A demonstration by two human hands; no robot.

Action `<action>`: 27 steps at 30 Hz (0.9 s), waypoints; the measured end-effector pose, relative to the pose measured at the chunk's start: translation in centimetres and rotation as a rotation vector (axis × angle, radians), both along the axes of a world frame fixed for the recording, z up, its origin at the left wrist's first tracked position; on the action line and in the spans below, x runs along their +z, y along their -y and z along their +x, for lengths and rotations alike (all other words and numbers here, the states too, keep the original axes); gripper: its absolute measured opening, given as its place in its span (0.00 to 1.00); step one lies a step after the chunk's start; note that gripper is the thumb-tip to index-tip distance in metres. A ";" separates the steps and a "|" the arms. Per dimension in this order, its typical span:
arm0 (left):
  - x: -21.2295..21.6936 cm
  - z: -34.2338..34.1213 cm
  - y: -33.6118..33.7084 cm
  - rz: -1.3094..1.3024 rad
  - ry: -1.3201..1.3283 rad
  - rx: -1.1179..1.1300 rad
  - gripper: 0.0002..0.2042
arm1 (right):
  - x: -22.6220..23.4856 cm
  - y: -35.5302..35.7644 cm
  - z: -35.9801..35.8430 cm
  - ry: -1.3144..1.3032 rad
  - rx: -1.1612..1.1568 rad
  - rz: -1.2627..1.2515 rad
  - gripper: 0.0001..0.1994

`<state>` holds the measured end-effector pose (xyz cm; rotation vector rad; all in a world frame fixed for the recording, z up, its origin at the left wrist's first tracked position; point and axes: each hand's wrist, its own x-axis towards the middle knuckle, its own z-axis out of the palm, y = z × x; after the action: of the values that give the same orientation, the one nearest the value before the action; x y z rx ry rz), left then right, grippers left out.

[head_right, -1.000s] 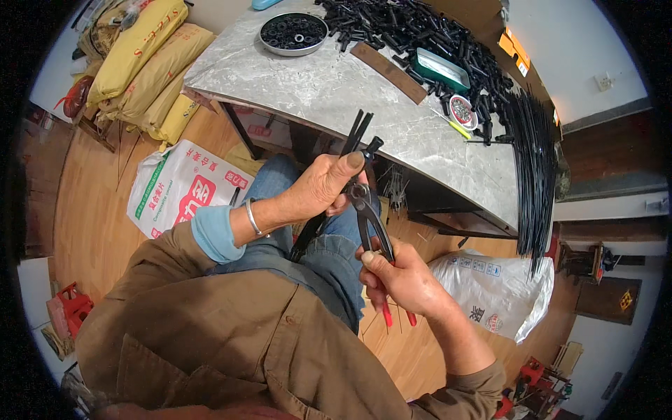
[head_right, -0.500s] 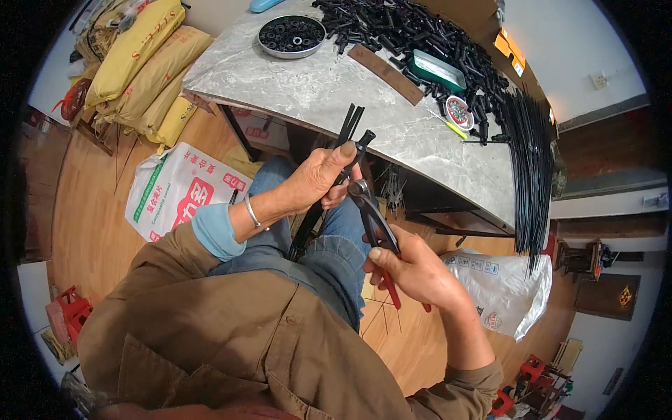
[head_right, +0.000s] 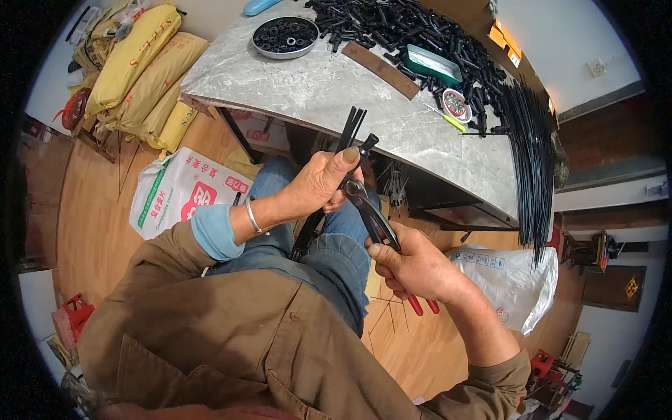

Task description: Assembling and grouping bunches of black plastic rods and trimming them using cutters at a workbench.

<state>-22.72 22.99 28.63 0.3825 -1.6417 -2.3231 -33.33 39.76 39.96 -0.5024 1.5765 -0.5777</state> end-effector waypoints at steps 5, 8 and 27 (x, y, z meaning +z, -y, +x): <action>-0.2 -0.4 -0.6 -0.162 -0.009 0.177 0.34 | -1.6 0.4 0.2 -0.469 0.189 -0.081 0.07; -0.3 -0.8 -0.8 -0.238 0.012 0.269 0.34 | -3.4 0.1 0.1 -0.663 0.230 -0.266 0.07; -3.5 -1.7 6.1 0.215 0.020 0.186 0.31 | -10.5 8.7 -10.7 -1.545 0.164 -0.324 0.24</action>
<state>-24.47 16.91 25.17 0.5785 -1.3063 -2.3647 -44.08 31.06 29.49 -1.5336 2.8314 -0.2526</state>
